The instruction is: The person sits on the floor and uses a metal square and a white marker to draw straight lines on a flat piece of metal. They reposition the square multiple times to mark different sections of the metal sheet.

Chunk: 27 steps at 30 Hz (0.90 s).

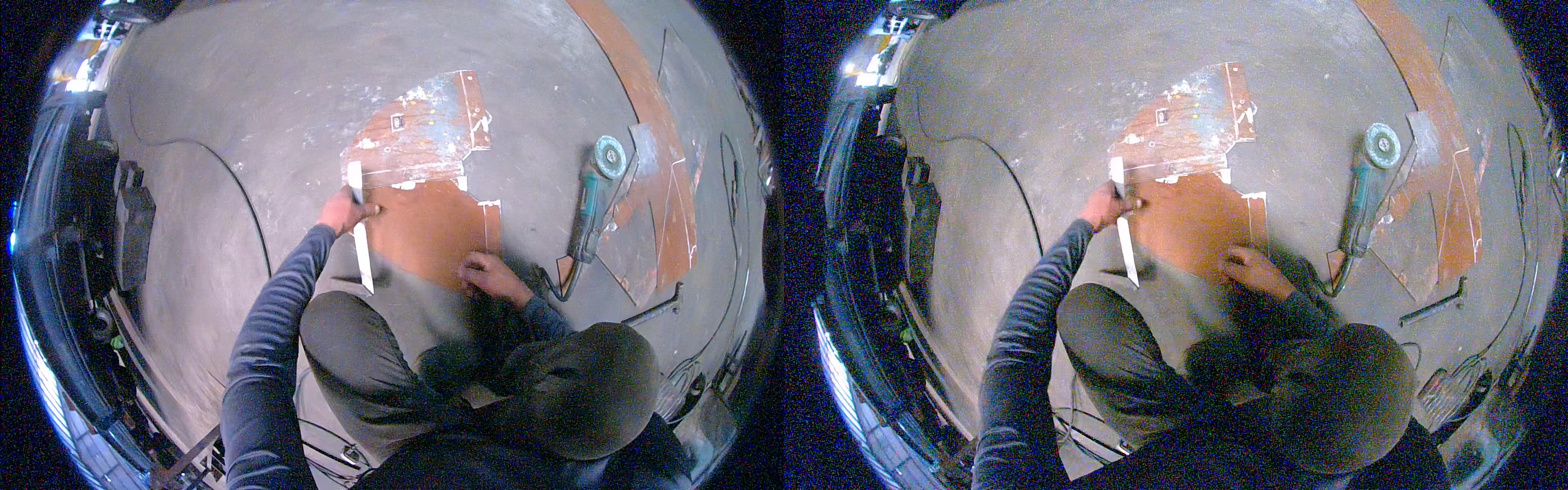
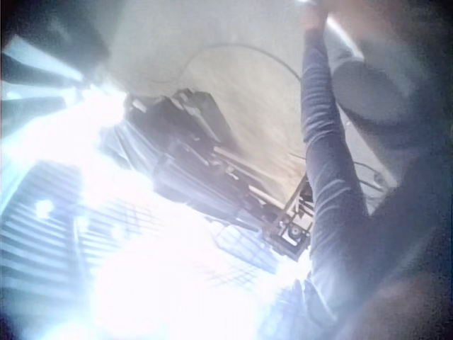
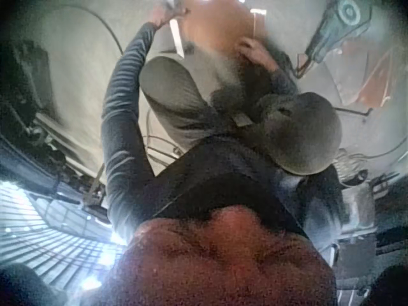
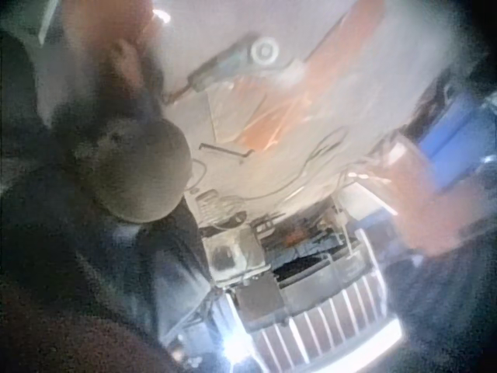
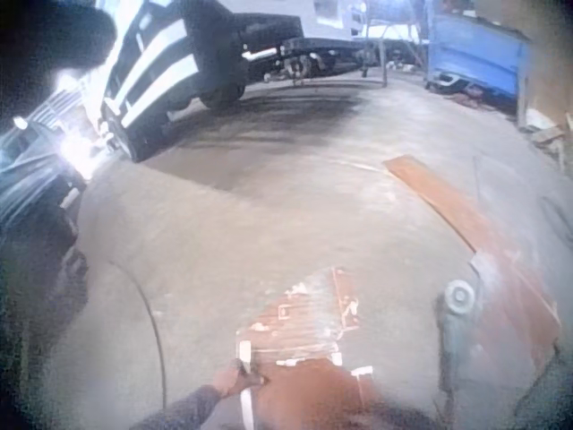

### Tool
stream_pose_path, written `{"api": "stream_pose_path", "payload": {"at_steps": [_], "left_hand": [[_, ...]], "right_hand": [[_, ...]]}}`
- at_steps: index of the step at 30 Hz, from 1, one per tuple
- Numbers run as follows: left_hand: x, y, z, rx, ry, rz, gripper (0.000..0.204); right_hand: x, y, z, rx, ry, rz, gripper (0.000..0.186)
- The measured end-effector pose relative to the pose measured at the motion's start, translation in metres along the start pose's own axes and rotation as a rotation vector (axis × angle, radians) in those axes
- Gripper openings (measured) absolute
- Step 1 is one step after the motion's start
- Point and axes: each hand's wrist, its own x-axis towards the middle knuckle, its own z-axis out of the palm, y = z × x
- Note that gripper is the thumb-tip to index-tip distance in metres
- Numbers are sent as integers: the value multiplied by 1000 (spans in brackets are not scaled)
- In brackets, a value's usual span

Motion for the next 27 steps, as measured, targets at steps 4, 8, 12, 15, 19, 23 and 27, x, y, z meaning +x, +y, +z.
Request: {"api": "stream_pose_path", "payload": {"at_steps": [4,8,12,15,19,23,27], "left_hand": [[15,80,-17,110,29,112,82],[36,148,10,198,84,51,83],[59,147,47,-11,236,43,90],[53,163,60,119,249,65,96],[39,155,50,293,124,206,96],[25,136,56,407,93,383,103],[26,133,71,442,111,392,108]], "right_hand": [[-2,-31,-1,17,5,-182,23],[8,-36,2,-165,125,-296,20],[16,-48,6,-291,215,-433,23],[23,-33,1,-381,303,-513,32],[31,-29,-3,-494,258,-476,39],[38,-35,13,-739,223,-381,43],[50,-16,21,-835,250,-422,43]]}}
